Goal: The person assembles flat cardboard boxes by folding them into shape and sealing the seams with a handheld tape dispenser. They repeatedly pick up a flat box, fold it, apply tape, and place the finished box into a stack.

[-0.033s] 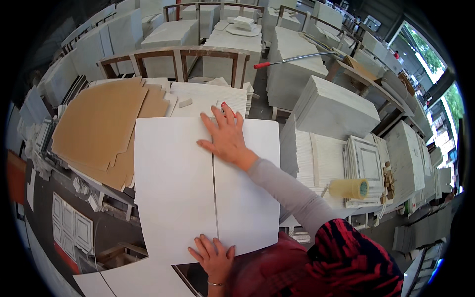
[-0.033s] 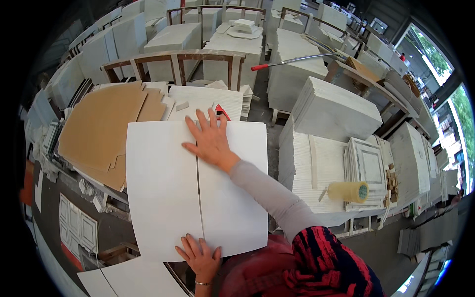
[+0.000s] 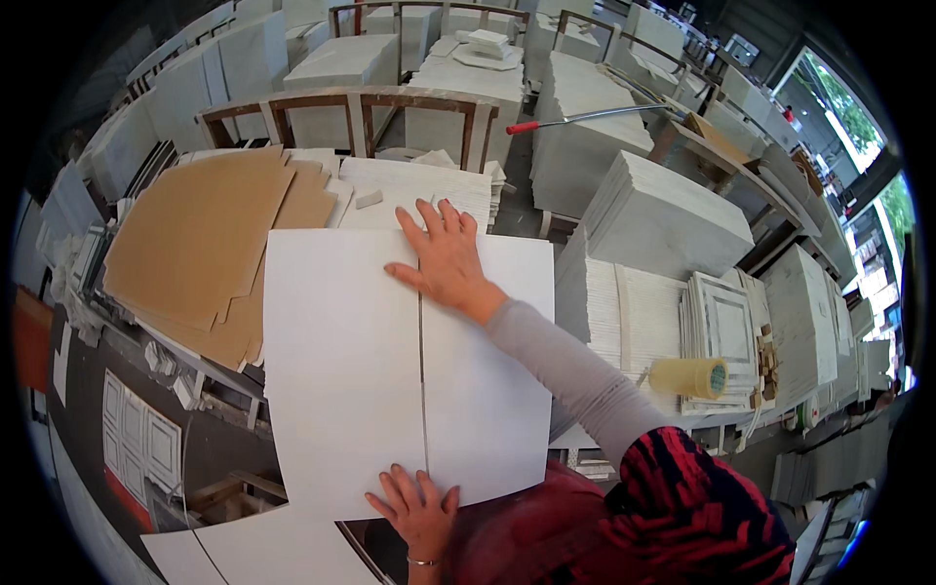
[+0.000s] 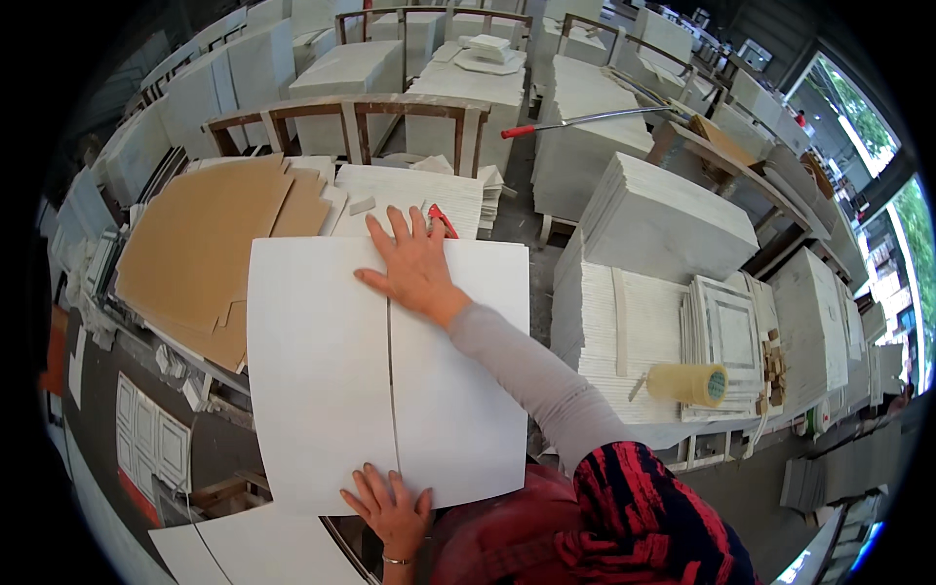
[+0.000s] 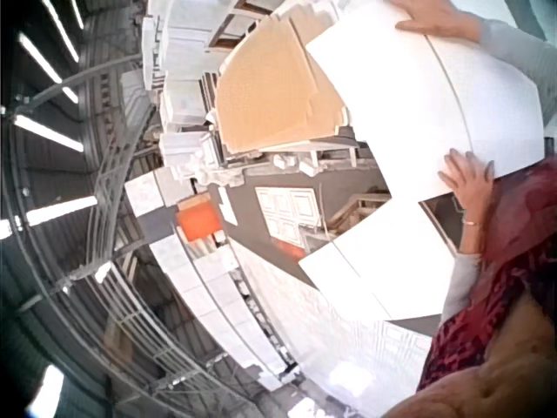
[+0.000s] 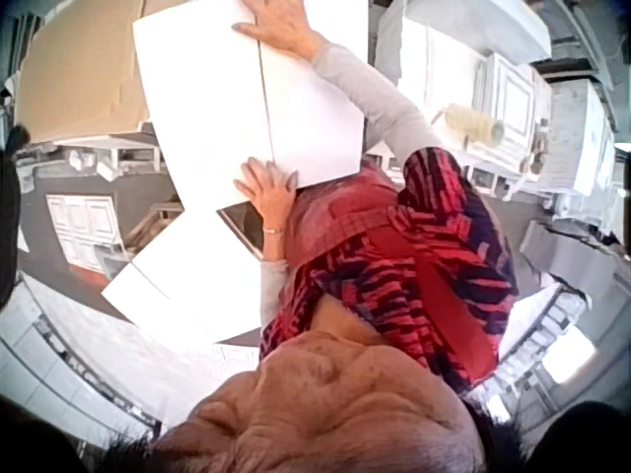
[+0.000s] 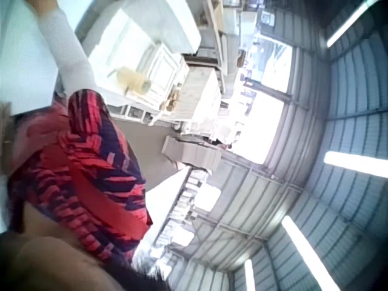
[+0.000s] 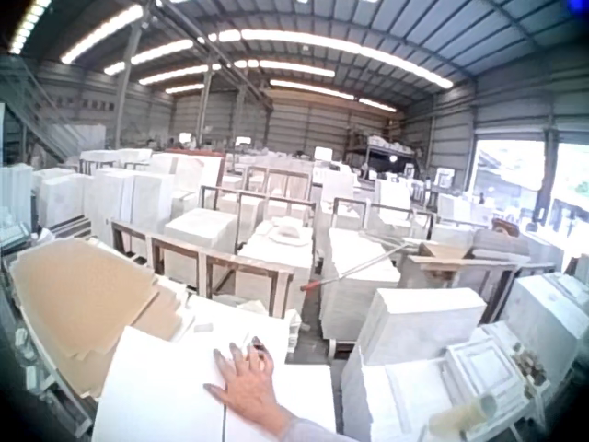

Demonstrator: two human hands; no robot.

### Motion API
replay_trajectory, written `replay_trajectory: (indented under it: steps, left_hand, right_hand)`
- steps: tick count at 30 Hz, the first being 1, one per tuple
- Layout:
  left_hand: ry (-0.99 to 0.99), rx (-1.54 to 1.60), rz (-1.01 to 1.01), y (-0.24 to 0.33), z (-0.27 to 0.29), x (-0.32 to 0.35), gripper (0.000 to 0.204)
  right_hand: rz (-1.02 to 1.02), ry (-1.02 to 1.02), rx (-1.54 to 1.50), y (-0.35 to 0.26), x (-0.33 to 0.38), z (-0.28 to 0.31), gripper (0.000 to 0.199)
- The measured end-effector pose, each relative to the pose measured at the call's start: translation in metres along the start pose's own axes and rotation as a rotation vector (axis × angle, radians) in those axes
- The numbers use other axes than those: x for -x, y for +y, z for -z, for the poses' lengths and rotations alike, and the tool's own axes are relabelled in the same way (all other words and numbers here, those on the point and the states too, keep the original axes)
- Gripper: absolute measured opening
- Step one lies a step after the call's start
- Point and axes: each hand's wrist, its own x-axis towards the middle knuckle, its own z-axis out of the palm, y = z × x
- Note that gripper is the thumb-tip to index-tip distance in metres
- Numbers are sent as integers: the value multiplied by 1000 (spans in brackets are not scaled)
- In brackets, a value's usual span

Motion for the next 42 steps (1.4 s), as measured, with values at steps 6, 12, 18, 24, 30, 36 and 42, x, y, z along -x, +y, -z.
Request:
replay_trajectory:
  steps: [6, 12, 18, 24, 30, 36, 42]
  left_hand:
    - [482, 480, 819, 19, 16, 21, 64]
    - [746, 1473, 1378, 28, 24, -40, 59]
    - [632, 1037, 1200, -34, 95, -111, 56]
    - [363, 990, 1102, -89, 105, -108, 57]
    - [87, 786, 1011, -100, 58, -103, 58]
    - [130, 58, 287, -115, 66, -230, 57]
    - [-74, -66, 353, -106, -14, -320, 64]
  right_hand:
    - [19, -118, -14, 1, -28, -36, 65]
    - [-67, -296, -149, -5, -50, -36, 63]
    - [-200, -255, -199, 36, -71, 33, 62]
    - [-279, -400, -149, 58, -19, 84, 58]
    - [-372, -453, -136, 76, 43, 56, 57]
    - [-378, -399, -174, 74, 41, 51, 56]
    - [-408, -472, -147, 67, 40, 52, 56]
